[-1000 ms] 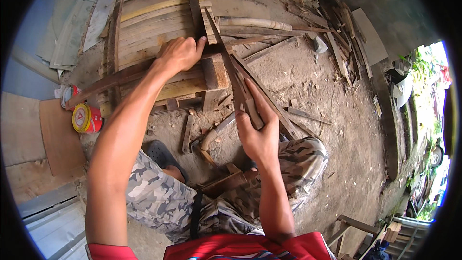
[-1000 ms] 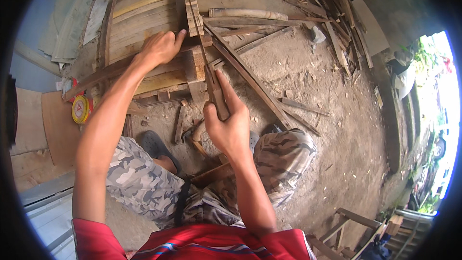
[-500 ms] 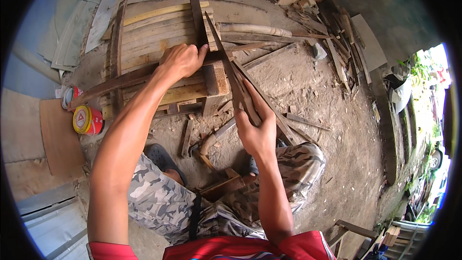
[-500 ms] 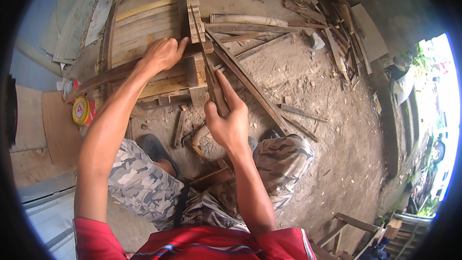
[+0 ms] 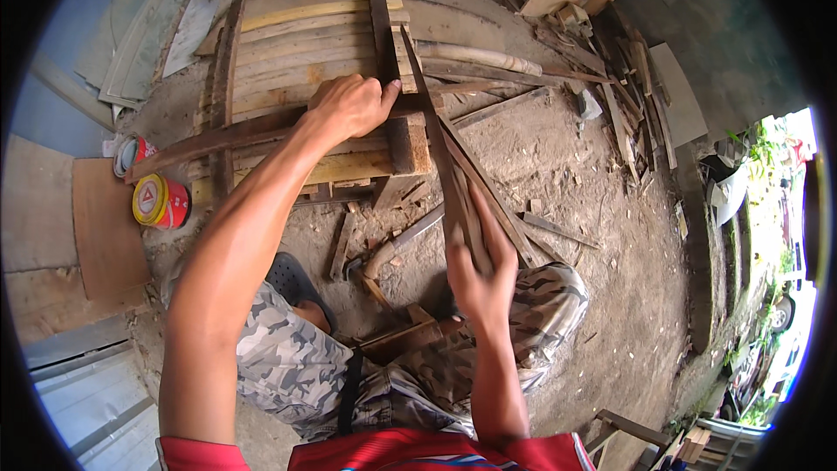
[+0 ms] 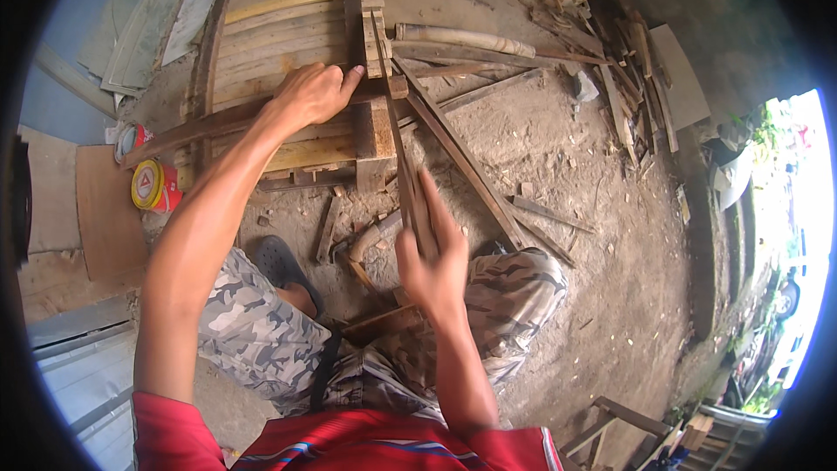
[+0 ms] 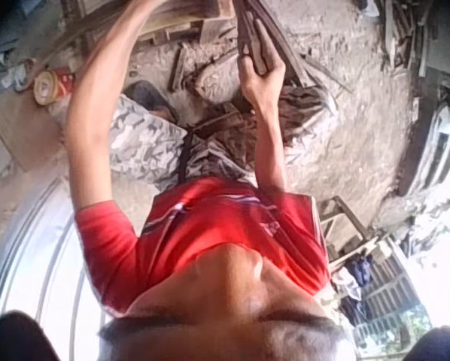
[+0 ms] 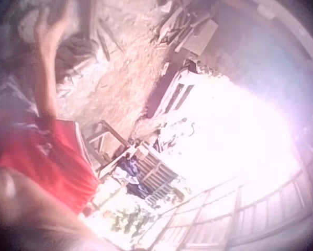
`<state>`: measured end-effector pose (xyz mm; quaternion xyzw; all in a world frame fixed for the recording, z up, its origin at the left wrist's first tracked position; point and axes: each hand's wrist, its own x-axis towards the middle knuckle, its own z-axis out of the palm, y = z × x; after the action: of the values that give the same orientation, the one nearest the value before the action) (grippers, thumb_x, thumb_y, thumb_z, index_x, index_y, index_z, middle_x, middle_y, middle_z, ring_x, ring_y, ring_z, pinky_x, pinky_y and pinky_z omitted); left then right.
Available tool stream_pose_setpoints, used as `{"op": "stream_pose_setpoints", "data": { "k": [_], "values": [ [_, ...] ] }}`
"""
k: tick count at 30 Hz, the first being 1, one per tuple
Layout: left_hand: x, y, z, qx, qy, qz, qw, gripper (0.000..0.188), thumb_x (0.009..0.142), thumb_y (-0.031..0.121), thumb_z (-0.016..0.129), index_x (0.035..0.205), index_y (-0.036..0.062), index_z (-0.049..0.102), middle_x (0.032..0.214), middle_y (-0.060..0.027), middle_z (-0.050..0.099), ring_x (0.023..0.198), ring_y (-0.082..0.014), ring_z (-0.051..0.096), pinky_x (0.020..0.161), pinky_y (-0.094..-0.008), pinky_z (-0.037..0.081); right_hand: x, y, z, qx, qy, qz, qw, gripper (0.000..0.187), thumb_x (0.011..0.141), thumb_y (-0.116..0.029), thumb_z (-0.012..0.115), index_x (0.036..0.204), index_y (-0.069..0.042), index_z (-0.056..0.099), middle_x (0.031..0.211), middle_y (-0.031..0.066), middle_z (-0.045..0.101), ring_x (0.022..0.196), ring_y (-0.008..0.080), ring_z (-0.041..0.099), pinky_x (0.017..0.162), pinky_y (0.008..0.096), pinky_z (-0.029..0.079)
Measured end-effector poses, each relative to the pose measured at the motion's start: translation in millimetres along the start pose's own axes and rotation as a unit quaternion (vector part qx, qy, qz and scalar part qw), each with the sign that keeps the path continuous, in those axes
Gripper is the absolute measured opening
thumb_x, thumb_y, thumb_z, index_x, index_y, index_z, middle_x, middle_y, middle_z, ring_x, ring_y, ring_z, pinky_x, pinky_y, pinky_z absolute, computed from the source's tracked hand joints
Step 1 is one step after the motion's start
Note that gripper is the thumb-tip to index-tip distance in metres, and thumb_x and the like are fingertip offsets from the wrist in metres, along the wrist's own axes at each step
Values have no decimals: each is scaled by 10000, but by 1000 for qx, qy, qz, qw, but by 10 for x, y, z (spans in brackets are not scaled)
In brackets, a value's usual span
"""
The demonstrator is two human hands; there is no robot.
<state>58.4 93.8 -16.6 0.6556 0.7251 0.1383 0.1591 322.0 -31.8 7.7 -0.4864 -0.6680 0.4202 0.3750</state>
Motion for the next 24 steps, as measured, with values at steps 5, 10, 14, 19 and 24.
{"op": "stream_pose_setpoints", "data": {
  "k": [5,10,14,19,24],
  "values": [
    [2,39,-46,-12,-5,-15,1000,777,1081,528,272,480,73,459,409,-20,352,377,-205,358,482,-447,437,-43,150,155,40,9,3,999,661,827,8,531,1481,26,439,1253,177,671,1063,165,644,927,284,491],
    [-39,16,-58,-52,-42,-40,997,777,1079,540,248,500,77,480,413,-10,372,376,-184,366,453,-429,421,-1292,49,-430,-20,-28,20,999,655,795,1,496,1435,125,430,1305,241,645,1124,236,682,940,300,506],
    [-56,139,-115,-14,-11,14,1000,733,1097,423,316,525,28,549,401,-65,424,359,-224,435,453,-418,470,-781,-52,-294,-1,3,11,1000,606,856,-18,519,1447,95,443,1275,220,664,1086,199,668,940,294,496],
    [15,-15,-66,-38,-32,-35,998,754,1089,483,283,520,46,516,406,-39,404,372,-197,411,450,-418,456,77,-65,117,89,-18,55,994,668,836,6,536,1496,1,433,1061,84,662,787,72,539,725,238,481],
    [37,19,-11,-15,-17,-6,1000,727,1085,527,240,493,133,386,424,57,256,382,-103,223,393,-336,355,-983,155,-188,-23,-6,-24,999,653,831,-24,509,1463,108,405,1323,247,631,1166,211,644,935,282,498]
  ]
}}
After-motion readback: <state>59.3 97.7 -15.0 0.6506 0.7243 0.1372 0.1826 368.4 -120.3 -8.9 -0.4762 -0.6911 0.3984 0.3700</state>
